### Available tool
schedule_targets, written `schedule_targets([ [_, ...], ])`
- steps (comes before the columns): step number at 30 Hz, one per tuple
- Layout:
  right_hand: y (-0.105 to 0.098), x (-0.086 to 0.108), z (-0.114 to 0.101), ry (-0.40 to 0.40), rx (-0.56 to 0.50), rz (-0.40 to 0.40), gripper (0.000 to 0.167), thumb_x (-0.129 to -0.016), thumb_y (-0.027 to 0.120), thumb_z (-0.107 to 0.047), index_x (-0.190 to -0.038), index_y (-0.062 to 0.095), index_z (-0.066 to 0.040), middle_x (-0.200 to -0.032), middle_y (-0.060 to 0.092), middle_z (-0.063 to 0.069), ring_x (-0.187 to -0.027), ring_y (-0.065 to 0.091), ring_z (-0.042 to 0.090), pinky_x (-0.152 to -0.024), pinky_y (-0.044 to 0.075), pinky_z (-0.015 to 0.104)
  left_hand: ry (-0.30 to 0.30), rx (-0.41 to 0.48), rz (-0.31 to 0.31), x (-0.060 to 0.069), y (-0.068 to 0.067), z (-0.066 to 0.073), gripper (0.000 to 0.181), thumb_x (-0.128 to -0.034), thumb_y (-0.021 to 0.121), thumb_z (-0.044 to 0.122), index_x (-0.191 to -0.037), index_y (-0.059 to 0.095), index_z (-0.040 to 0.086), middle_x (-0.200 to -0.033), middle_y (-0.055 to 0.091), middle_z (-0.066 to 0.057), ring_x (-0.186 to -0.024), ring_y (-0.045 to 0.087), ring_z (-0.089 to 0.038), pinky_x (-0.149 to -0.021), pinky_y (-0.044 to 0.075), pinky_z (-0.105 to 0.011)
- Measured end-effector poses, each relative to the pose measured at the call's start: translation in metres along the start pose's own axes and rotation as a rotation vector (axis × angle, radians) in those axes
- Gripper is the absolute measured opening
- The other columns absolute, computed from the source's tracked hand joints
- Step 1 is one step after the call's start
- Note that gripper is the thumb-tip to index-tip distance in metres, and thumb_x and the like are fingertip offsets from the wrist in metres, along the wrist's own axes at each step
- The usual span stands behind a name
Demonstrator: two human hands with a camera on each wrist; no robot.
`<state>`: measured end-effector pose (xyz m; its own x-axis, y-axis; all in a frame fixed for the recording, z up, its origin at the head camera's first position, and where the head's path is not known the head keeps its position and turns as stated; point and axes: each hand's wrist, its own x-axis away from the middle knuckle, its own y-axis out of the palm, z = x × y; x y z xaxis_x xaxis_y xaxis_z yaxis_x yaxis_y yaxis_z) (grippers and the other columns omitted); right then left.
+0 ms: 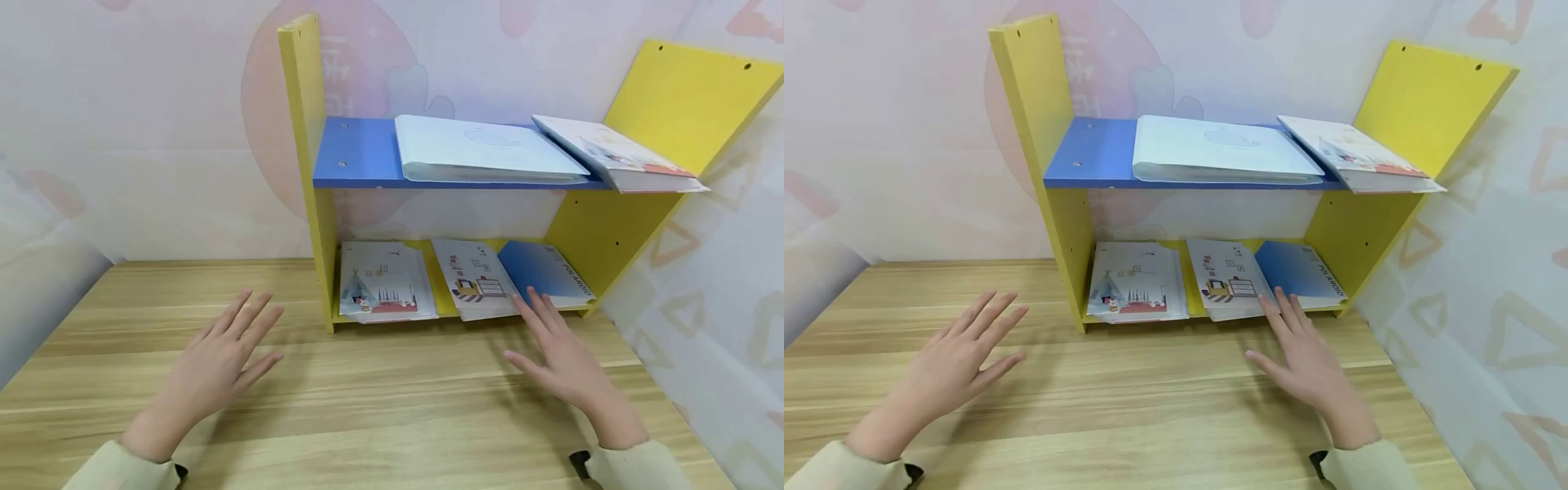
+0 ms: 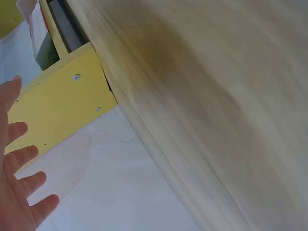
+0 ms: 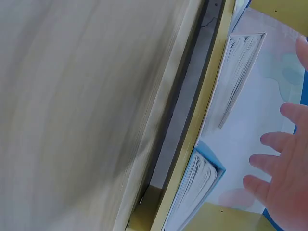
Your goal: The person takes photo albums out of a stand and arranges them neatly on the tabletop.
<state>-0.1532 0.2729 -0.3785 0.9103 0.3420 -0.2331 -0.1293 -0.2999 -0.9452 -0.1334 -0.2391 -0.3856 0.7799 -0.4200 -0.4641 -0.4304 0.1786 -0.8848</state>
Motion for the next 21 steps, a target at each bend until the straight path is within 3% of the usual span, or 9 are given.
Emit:
schedule_targets([
  [4, 0.001, -0.005, -0.006, -0.01, -0.041, 0.009, 0.087, -0.094, 0.064, -0.047, -0.161, 0.013, -0.023, -0.168, 0.007, 0.009, -0.153, 0.012, 0.042, -0.103, 0.034, 0.073, 0.032, 0.032, 0.065, -0.006, 0.004, 0.002, 0.064, -0.0945, 0.062, 0.047, -0.147, 0.049, 0.013, -0.157, 0.042, -0.01, -0.149, 0.031, -0.032, -0.09, 0.05, -0.062],
  [9, 0.002, -0.011, -0.015, -0.024, -0.097, 0.018, 0.084, -0.094, 0.064, -0.044, -0.161, 0.016, -0.021, -0.167, 0.012, 0.012, -0.151, 0.015, 0.044, -0.107, 0.03, 0.073, 0.053, 0.047, 0.097, -0.012, 0.008, 0.006, 0.062, -0.0965, 0.059, 0.048, -0.147, 0.048, 0.013, -0.154, 0.045, -0.01, -0.146, 0.036, -0.033, -0.084, 0.053, -0.062],
  [15, 0.006, -0.019, -0.023, -0.064, -0.133, 0.047, 0.083, -0.094, 0.066, -0.04, -0.16, 0.02, -0.018, -0.164, 0.022, 0.015, -0.149, 0.021, 0.042, -0.109, 0.03, 0.07, 0.043, 0.078, 0.097, -0.016, 0.009, 0.01, 0.062, -0.0966, 0.059, 0.047, -0.147, 0.048, 0.013, -0.153, 0.046, -0.011, -0.144, 0.039, -0.036, -0.087, 0.053, -0.061],
  [21, 0.01, -0.024, -0.031, -0.075, -0.185, 0.053, 0.079, -0.094, 0.066, -0.039, -0.158, 0.025, -0.017, -0.158, 0.032, 0.016, -0.144, 0.029, 0.04, -0.105, 0.035, 0.07, 0.083, 0.12, 0.134, -0.022, 0.011, 0.014, 0.059, -0.1005, 0.052, 0.048, -0.144, 0.051, 0.009, -0.149, 0.05, -0.015, -0.136, 0.046, -0.041, -0.091, 0.053, -0.057],
])
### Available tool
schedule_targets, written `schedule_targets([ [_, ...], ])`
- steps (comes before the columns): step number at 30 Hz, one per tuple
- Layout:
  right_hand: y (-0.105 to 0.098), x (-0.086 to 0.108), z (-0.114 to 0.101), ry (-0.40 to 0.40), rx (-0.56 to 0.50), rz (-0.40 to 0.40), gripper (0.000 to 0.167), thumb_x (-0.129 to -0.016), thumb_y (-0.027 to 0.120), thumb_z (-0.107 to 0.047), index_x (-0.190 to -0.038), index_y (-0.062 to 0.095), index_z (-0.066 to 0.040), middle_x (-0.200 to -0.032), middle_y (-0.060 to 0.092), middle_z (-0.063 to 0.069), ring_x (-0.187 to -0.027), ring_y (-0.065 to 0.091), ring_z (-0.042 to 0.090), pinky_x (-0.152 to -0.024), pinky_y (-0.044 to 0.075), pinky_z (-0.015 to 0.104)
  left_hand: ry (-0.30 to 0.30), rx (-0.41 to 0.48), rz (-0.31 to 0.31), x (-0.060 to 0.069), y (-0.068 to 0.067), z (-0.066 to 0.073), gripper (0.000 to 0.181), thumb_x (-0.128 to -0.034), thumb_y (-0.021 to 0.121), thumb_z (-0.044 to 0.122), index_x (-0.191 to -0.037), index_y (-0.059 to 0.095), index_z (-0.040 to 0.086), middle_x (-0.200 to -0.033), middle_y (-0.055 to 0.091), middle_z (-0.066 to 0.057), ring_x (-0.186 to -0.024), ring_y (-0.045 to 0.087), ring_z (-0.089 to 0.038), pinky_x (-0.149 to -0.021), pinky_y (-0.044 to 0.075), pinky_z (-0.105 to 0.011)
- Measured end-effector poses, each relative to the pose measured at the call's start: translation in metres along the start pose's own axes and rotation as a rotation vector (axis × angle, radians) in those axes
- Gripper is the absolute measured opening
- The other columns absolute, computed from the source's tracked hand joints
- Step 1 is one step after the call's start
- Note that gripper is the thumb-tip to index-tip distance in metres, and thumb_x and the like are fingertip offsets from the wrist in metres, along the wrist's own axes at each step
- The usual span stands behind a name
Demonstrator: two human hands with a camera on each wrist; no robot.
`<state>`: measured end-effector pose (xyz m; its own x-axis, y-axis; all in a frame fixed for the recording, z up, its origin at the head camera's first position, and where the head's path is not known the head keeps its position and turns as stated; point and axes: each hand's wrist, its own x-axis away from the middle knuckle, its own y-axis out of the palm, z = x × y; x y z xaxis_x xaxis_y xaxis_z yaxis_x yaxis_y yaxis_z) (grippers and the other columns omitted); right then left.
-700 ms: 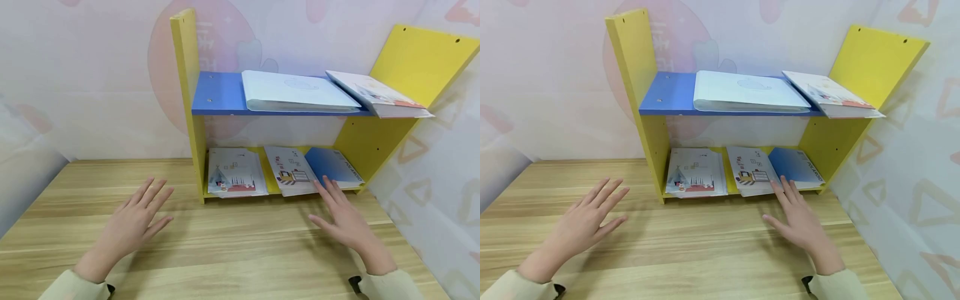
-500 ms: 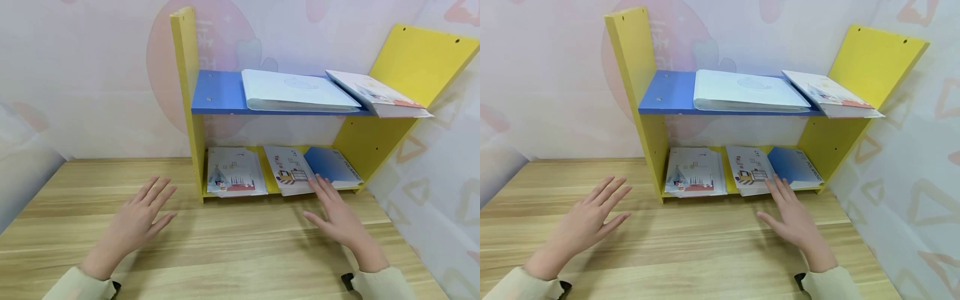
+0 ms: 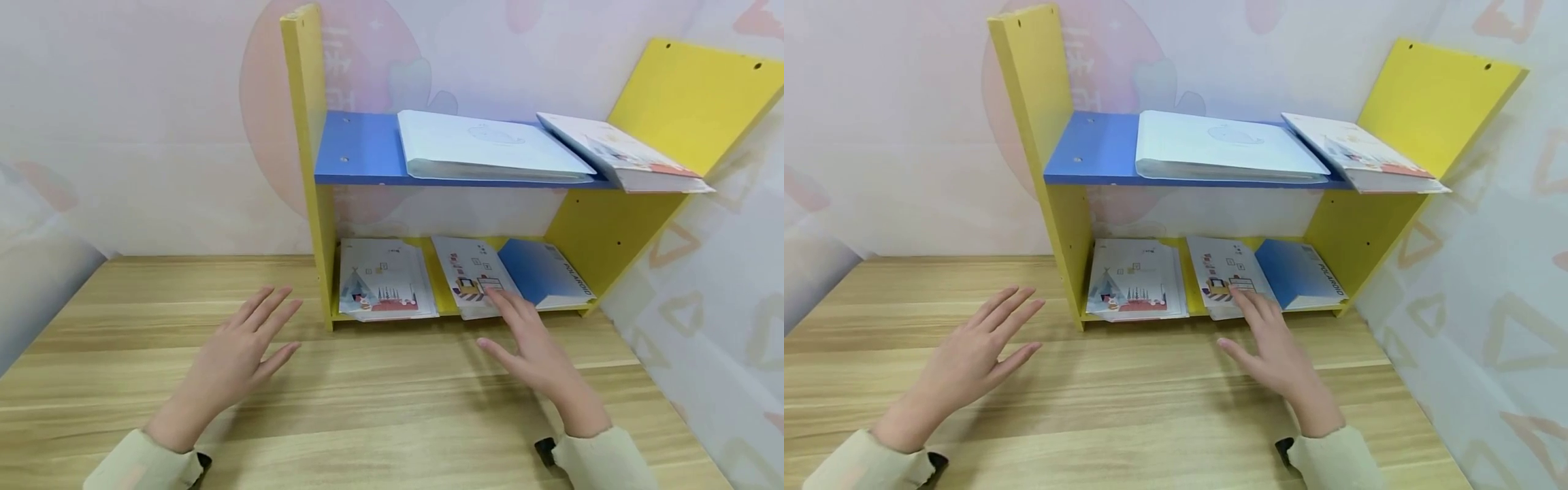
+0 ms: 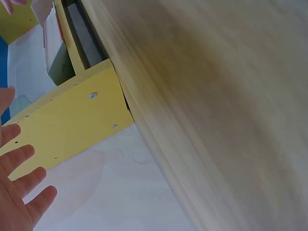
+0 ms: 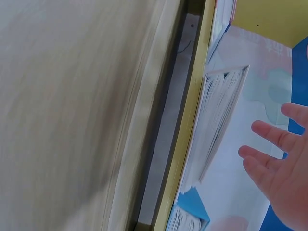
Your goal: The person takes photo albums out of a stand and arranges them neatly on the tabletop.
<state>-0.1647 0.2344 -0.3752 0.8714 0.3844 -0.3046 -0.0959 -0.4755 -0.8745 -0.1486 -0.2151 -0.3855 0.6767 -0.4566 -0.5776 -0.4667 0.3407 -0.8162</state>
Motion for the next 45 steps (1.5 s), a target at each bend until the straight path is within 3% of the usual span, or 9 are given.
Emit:
schedule_targets([
  [5, 0.003, -0.005, -0.007, -0.012, -0.036, 0.003, 0.077, -0.093, 0.067, -0.038, -0.157, 0.029, -0.016, -0.154, 0.037, 0.014, -0.141, 0.035, 0.036, -0.106, 0.037, 0.067, 0.023, 0.032, 0.03, -0.005, 0.002, 0.002, 0.056, -0.097, 0.059, 0.04, -0.141, 0.053, 0.006, -0.142, 0.055, -0.017, -0.131, 0.049, -0.039, -0.094, 0.052, -0.055],
  [11, 0.008, -0.01, -0.014, -0.007, -0.059, -0.013, 0.073, -0.093, 0.067, -0.041, -0.155, 0.034, -0.018, -0.148, 0.041, 0.012, -0.135, 0.044, 0.034, -0.104, 0.041, 0.063, 0.007, 0.075, 0.017, -0.011, 0.002, 0.009, 0.06, -0.0866, 0.073, 0.025, -0.14, 0.054, 0.006, -0.134, 0.06, -0.014, -0.125, 0.054, -0.033, -0.09, 0.055, -0.05],
  [17, 0.013, -0.016, -0.023, 0.01, -0.078, -0.041, 0.068, -0.094, 0.065, -0.043, -0.152, 0.039, -0.018, -0.145, 0.047, 0.011, -0.125, 0.054, 0.035, -0.101, 0.045, 0.063, -0.028, 0.108, -0.008, -0.015, 0.005, 0.014, 0.056, -0.0848, 0.076, 0.021, -0.137, 0.058, 0.007, -0.129, 0.064, -0.014, -0.116, 0.061, -0.033, -0.089, 0.056, -0.049],
  [23, 0.018, -0.021, -0.029, 0.0, -0.118, -0.058, 0.066, -0.094, 0.065, -0.042, -0.15, 0.042, -0.014, -0.132, 0.055, 0.009, -0.112, 0.057, 0.028, -0.098, 0.047, 0.055, -0.059, 0.147, -0.001, -0.019, 0.009, 0.017, 0.047, -0.0862, 0.075, 0.02, -0.129, 0.064, 0.005, -0.12, 0.069, -0.015, -0.109, 0.067, -0.034, -0.085, 0.057, -0.049],
  [26, 0.021, -0.024, -0.031, -0.002, -0.118, -0.051, 0.065, -0.095, 0.064, -0.041, -0.149, 0.043, -0.012, -0.123, 0.057, 0.007, -0.107, 0.056, 0.024, -0.094, 0.048, 0.051, -0.093, 0.18, -0.041, -0.022, 0.009, 0.019, 0.049, -0.0891, 0.073, 0.023, -0.133, 0.061, 0.005, -0.121, 0.07, -0.014, -0.11, 0.067, -0.035, -0.089, 0.056, -0.05],
  [29, 0.022, -0.028, -0.033, -0.004, -0.128, -0.045, 0.063, -0.094, 0.065, -0.039, -0.148, 0.045, -0.011, -0.116, 0.056, 0.004, -0.104, 0.054, 0.02, -0.092, 0.048, 0.047, -0.139, 0.235, -0.12, -0.025, 0.009, 0.021, 0.05, -0.0931, 0.069, 0.026, -0.136, 0.058, 0.004, -0.127, 0.067, -0.015, -0.116, 0.065, -0.035, -0.096, 0.052, -0.052],
  [33, 0.023, -0.031, -0.036, -0.008, -0.14, -0.042, 0.061, -0.094, 0.066, -0.039, -0.144, 0.049, -0.009, -0.114, 0.057, 0.003, -0.103, 0.054, 0.02, -0.092, 0.048, 0.046, -0.181, 0.303, -0.193, -0.03, 0.011, 0.024, 0.047, -0.0953, 0.067, 0.025, -0.135, 0.058, 0.002, -0.131, 0.065, -0.016, -0.12, 0.063, -0.035, -0.1, 0.05, -0.052],
  [39, 0.027, -0.034, -0.041, -0.007, -0.161, -0.047, 0.056, -0.094, 0.066, -0.038, -0.141, 0.054, -0.008, -0.116, 0.059, 0.004, -0.106, 0.056, 0.025, -0.095, 0.049, 0.049, -0.223, 0.354, -0.19, -0.035, 0.015, 0.03, 0.039, -0.0943, 0.068, 0.02, -0.128, 0.063, 0.0, -0.124, 0.069, -0.015, -0.114, 0.066, -0.034, -0.095, 0.054, -0.049],
  [45, 0.032, -0.036, -0.045, 0.007, -0.172, -0.072, 0.054, -0.094, 0.068, -0.034, -0.141, 0.054, -0.012, -0.134, 0.059, 0.01, -0.123, 0.056, 0.034, -0.104, 0.044, 0.058, -0.275, 0.376, -0.211, -0.041, 0.018, 0.036, 0.039, -0.0952, 0.067, 0.022, -0.128, 0.063, 0.002, -0.122, 0.07, -0.015, -0.109, 0.068, -0.033, -0.09, 0.055, -0.049],
])
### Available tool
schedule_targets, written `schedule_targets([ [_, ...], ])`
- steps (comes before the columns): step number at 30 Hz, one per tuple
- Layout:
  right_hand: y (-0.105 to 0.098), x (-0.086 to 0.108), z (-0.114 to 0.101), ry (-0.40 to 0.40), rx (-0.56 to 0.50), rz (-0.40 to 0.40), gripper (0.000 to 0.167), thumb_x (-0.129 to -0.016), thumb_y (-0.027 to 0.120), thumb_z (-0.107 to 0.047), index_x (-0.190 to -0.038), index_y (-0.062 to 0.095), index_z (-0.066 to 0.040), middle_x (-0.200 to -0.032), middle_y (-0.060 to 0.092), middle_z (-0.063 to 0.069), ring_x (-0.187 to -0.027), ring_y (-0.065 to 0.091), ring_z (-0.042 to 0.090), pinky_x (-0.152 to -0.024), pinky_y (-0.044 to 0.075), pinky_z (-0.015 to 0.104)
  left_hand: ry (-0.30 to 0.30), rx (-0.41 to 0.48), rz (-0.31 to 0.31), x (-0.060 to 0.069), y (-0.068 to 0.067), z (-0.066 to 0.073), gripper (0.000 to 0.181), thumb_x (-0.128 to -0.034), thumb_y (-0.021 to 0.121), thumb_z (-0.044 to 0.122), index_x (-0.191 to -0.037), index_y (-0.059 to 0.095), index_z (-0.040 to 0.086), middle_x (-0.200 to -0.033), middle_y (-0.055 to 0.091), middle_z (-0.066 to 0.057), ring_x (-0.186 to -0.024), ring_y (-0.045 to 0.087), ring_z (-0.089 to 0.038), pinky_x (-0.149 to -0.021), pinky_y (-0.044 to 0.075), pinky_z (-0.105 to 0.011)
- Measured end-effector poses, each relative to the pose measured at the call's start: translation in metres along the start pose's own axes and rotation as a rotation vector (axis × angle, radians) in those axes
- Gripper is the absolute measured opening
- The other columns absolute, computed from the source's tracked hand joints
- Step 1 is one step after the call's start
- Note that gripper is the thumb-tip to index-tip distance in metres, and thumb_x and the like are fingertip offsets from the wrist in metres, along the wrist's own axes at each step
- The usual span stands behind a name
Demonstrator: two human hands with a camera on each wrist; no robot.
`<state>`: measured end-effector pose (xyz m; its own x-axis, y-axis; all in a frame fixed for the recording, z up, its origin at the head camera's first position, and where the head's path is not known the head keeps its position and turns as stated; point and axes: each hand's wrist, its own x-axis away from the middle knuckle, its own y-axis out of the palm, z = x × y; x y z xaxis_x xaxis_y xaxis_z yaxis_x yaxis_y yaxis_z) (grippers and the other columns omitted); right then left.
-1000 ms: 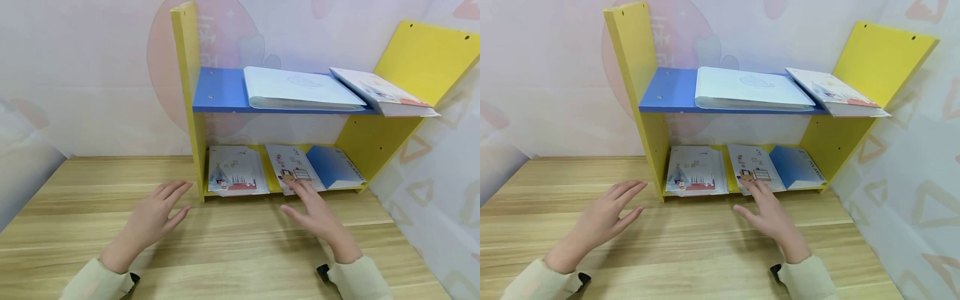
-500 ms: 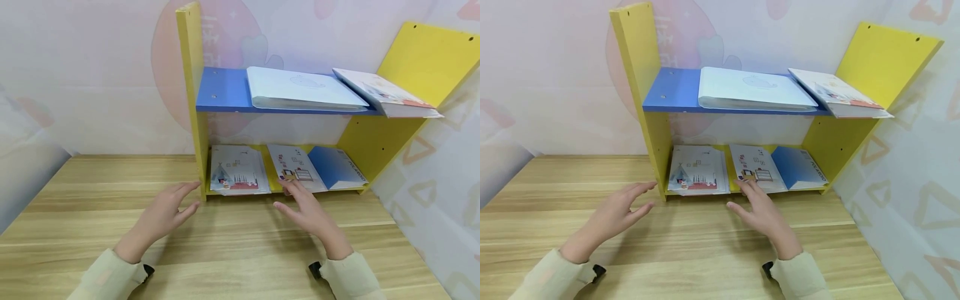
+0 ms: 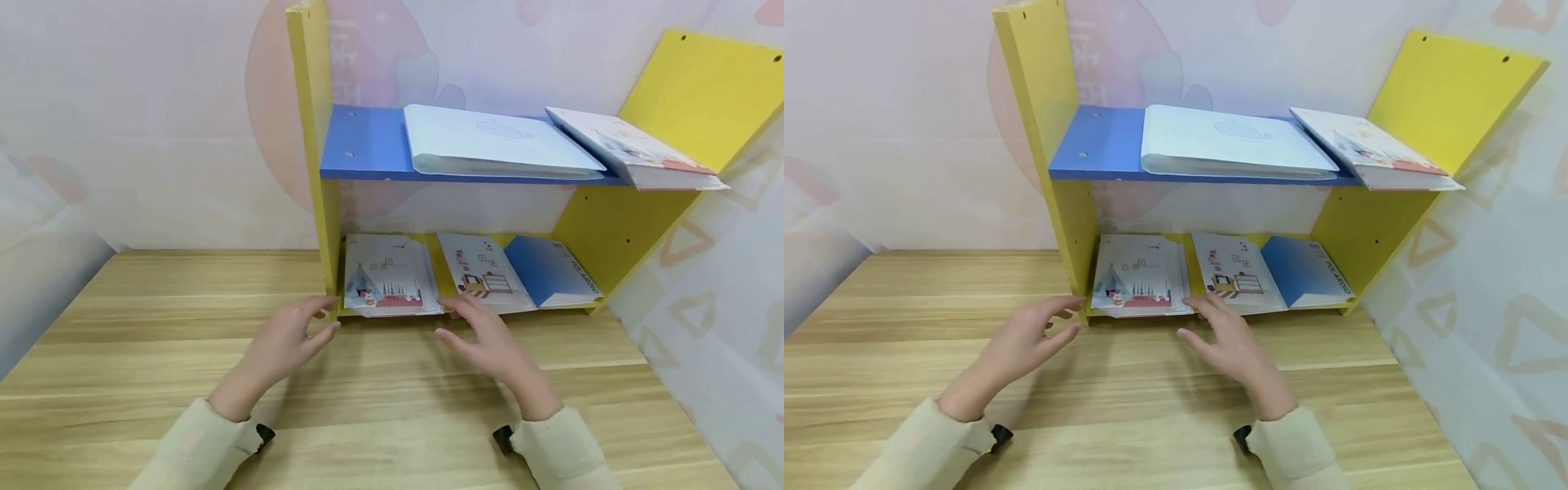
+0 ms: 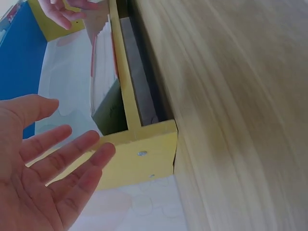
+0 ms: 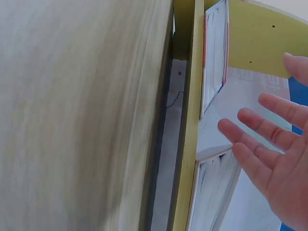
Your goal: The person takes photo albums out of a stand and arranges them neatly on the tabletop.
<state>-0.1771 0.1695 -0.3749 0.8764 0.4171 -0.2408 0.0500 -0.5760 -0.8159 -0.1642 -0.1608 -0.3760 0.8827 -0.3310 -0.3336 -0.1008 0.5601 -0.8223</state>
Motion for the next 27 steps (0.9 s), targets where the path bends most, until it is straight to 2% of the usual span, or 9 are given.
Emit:
schedule_targets([
  [4, 0.003, -0.002, -0.004, 0.008, -0.017, -0.008, 0.053, -0.093, 0.069, -0.034, -0.14, 0.055, -0.013, -0.137, 0.058, 0.011, -0.124, 0.056, 0.035, -0.104, 0.045, 0.057, -0.023, 0.01, -0.024, -0.004, 0.003, 0.004, 0.039, -0.0955, 0.067, 0.023, -0.129, 0.062, 0.002, -0.123, 0.069, -0.016, -0.106, 0.069, -0.032, -0.09, 0.056, -0.049],
  [8, 0.008, -0.007, -0.006, -0.007, -0.037, -0.004, 0.052, -0.093, 0.07, -0.033, -0.138, 0.057, -0.011, -0.131, 0.061, 0.009, -0.112, 0.062, 0.029, -0.099, 0.05, 0.051, -0.046, 0.014, -0.031, -0.008, 0.008, 0.005, 0.04, -0.0946, 0.067, 0.021, -0.129, 0.062, 0.001, -0.121, 0.07, -0.016, -0.101, 0.07, -0.031, -0.086, 0.057, -0.048],
  [12, 0.013, -0.011, -0.008, -0.006, -0.054, -0.005, 0.051, -0.093, 0.07, -0.031, -0.137, 0.058, -0.009, -0.13, 0.062, 0.009, -0.11, 0.064, 0.029, -0.098, 0.051, 0.049, -0.076, 0.02, -0.028, -0.01, 0.013, 0.006, 0.041, -0.0939, 0.068, 0.02, -0.129, 0.062, 0.001, -0.121, 0.07, -0.017, -0.098, 0.071, -0.031, -0.082, 0.058, -0.045],
  [20, 0.017, -0.014, -0.011, 0.077, -0.098, -0.048, 0.052, -0.095, 0.067, -0.035, -0.139, 0.056, -0.01, -0.134, 0.059, 0.009, -0.113, 0.062, 0.032, -0.096, 0.051, 0.05, -0.119, 0.061, -0.036, -0.015, 0.016, 0.008, 0.039, -0.0953, 0.065, 0.02, -0.129, 0.061, 0.001, -0.118, 0.071, -0.017, -0.097, 0.071, -0.03, -0.081, 0.059, -0.045],
  [24, 0.018, -0.015, -0.01, 0.089, -0.129, -0.048, 0.051, -0.096, 0.066, -0.036, -0.139, 0.056, -0.011, -0.134, 0.059, 0.009, -0.114, 0.062, 0.031, -0.097, 0.051, 0.051, -0.129, 0.08, -0.014, -0.02, 0.019, 0.01, 0.036, -0.0946, 0.065, 0.017, -0.126, 0.063, 0.0, -0.108, 0.074, -0.015, -0.093, 0.072, -0.027, -0.08, 0.06, -0.041],
  [27, 0.019, -0.016, -0.007, 0.079, -0.144, -0.041, 0.051, -0.096, 0.066, -0.036, -0.138, 0.057, -0.01, -0.133, 0.06, 0.01, -0.114, 0.062, 0.032, -0.097, 0.051, 0.051, -0.135, 0.091, 0.026, -0.023, 0.021, 0.011, 0.032, -0.0932, 0.065, 0.013, -0.122, 0.065, -0.001, -0.101, 0.075, -0.015, -0.088, 0.073, -0.025, -0.077, 0.06, -0.038],
])
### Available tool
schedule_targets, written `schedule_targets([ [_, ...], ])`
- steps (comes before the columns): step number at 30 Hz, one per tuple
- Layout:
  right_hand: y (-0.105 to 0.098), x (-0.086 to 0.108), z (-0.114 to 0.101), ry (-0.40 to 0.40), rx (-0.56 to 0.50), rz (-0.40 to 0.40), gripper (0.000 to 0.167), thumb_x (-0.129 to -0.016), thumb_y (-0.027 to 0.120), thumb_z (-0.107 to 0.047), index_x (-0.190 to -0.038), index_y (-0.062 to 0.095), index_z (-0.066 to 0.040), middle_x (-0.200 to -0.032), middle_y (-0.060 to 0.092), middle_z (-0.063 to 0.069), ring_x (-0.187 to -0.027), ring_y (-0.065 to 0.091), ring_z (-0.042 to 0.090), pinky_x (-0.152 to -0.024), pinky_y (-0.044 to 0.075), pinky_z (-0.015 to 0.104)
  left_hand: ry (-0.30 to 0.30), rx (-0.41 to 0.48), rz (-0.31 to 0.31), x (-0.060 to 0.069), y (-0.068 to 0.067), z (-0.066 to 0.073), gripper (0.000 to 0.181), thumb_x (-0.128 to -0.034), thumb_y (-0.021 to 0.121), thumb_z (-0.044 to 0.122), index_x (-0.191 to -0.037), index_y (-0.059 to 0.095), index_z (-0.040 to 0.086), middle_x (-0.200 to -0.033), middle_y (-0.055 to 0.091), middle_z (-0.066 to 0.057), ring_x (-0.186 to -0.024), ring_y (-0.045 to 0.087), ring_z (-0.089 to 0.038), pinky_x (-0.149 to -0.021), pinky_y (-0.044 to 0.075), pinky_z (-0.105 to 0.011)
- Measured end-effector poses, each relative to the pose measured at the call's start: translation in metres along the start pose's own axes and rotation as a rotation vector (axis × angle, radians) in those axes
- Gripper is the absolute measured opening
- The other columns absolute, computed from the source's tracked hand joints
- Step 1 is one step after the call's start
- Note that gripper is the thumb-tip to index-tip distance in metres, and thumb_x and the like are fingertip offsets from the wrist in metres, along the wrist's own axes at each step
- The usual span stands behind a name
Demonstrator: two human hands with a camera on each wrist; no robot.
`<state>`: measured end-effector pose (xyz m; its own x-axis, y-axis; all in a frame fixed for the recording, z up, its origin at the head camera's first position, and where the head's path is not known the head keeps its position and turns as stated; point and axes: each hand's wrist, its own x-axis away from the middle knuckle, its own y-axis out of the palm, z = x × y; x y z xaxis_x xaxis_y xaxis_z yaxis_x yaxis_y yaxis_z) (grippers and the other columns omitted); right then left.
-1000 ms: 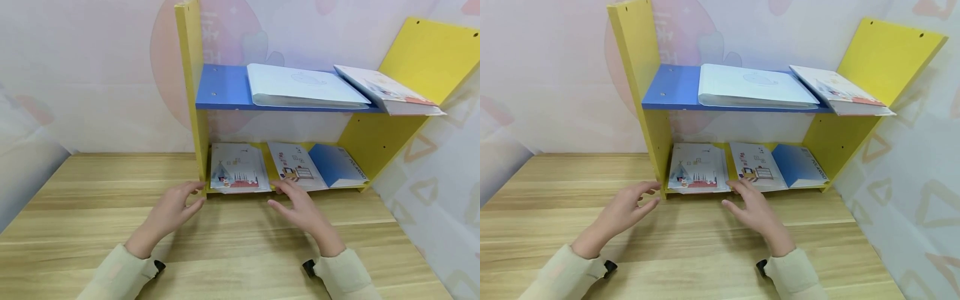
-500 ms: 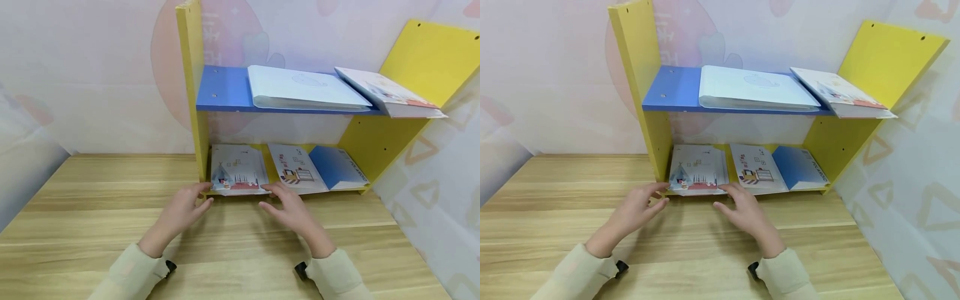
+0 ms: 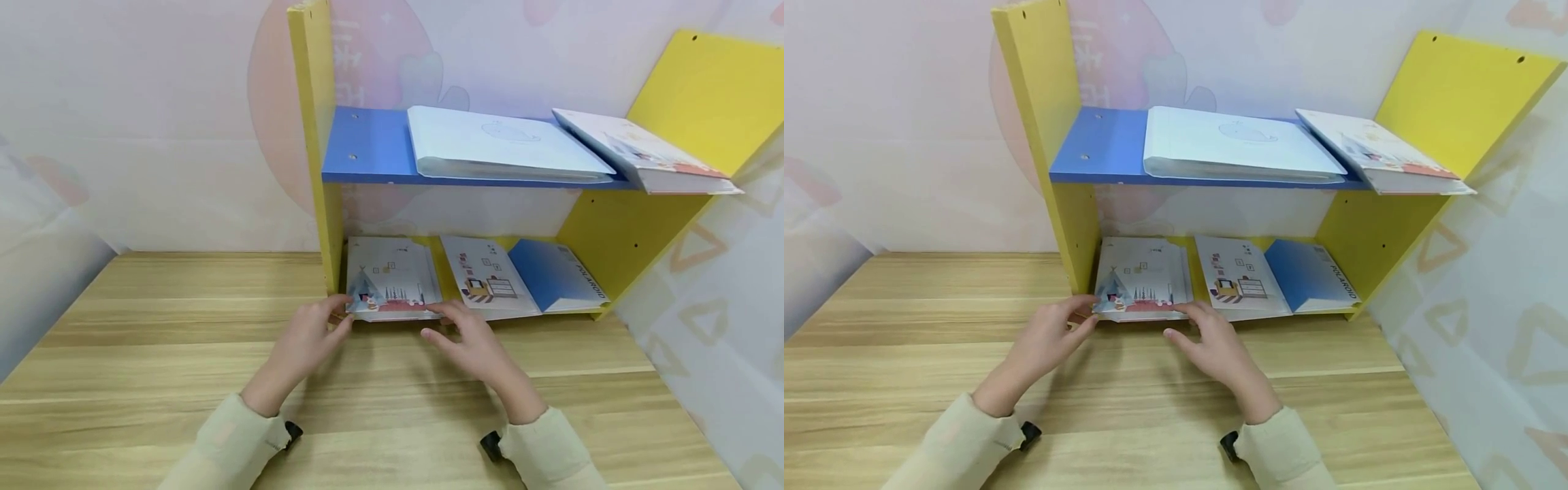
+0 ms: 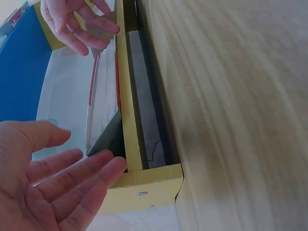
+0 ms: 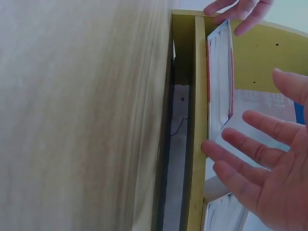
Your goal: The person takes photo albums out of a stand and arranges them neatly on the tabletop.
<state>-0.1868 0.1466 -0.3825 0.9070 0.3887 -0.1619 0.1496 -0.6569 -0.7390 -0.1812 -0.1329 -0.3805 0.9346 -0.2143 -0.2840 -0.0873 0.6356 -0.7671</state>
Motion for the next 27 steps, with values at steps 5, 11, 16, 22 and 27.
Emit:
schedule_targets([
  [5, 0.0029, -0.0006, 0.0047, -0.022, -0.034, 0.016, 0.048, -0.096, 0.066, -0.033, -0.135, 0.059, -0.006, -0.128, 0.061, 0.013, -0.11, 0.062, 0.033, -0.093, 0.052, 0.05, -0.019, 0.004, 0.041, -0.0017, 0.0007, 0.0008, 0.028, -0.0914, 0.066, 0.008, -0.117, 0.068, -0.003, -0.094, 0.075, -0.013, -0.085, 0.072, -0.023, -0.075, 0.06, -0.037],
  [11, 0.0061, -0.0019, 0.0058, -0.019, -0.076, 0.0, 0.046, -0.097, 0.066, -0.032, -0.134, 0.06, -0.006, -0.129, 0.059, 0.013, -0.108, 0.059, 0.031, -0.089, 0.051, 0.048, -0.056, 0.041, 0.043, -0.0038, 0.0022, -0.0013, 0.024, -0.0916, 0.066, 0.006, -0.113, 0.07, -0.003, -0.095, 0.076, -0.014, -0.086, 0.072, -0.022, -0.075, 0.06, -0.036],
  [16, 0.0061, -0.002, 0.0058, -0.003, -0.115, 0.002, 0.045, -0.097, 0.065, -0.03, -0.135, 0.059, -0.006, -0.131, 0.059, 0.013, -0.111, 0.059, 0.032, -0.09, 0.052, 0.049, -0.063, 0.058, 0.055, -0.0056, 0.0024, -0.003, 0.021, -0.0926, 0.066, 0.007, -0.11, 0.072, -0.003, -0.094, 0.076, -0.014, -0.084, 0.072, -0.022, -0.073, 0.06, -0.034],
  [22, 0.0044, -0.0007, 0.0081, 0.025, -0.143, -0.003, 0.044, -0.098, 0.065, -0.029, -0.135, 0.059, -0.005, -0.13, 0.059, 0.013, -0.112, 0.06, 0.031, -0.091, 0.054, 0.047, -0.031, 0.063, 0.051, -0.0067, 0.0027, -0.0043, 0.019, -0.093, 0.067, 0.008, -0.107, 0.073, -0.003, -0.093, 0.076, -0.014, -0.082, 0.073, -0.021, -0.07, 0.06, -0.032],
  [27, 0.0035, -0.0014, 0.0085, 0.013, -0.153, -0.009, 0.044, -0.098, 0.064, -0.028, -0.135, 0.059, -0.005, -0.126, 0.061, 0.013, -0.108, 0.062, 0.028, -0.09, 0.055, 0.042, -0.016, 0.078, 0.062, -0.0069, 0.0025, -0.0053, 0.015, -0.0916, 0.067, 0.005, -0.102, 0.074, -0.003, -0.091, 0.076, -0.014, -0.079, 0.073, -0.021, -0.067, 0.06, -0.031],
])
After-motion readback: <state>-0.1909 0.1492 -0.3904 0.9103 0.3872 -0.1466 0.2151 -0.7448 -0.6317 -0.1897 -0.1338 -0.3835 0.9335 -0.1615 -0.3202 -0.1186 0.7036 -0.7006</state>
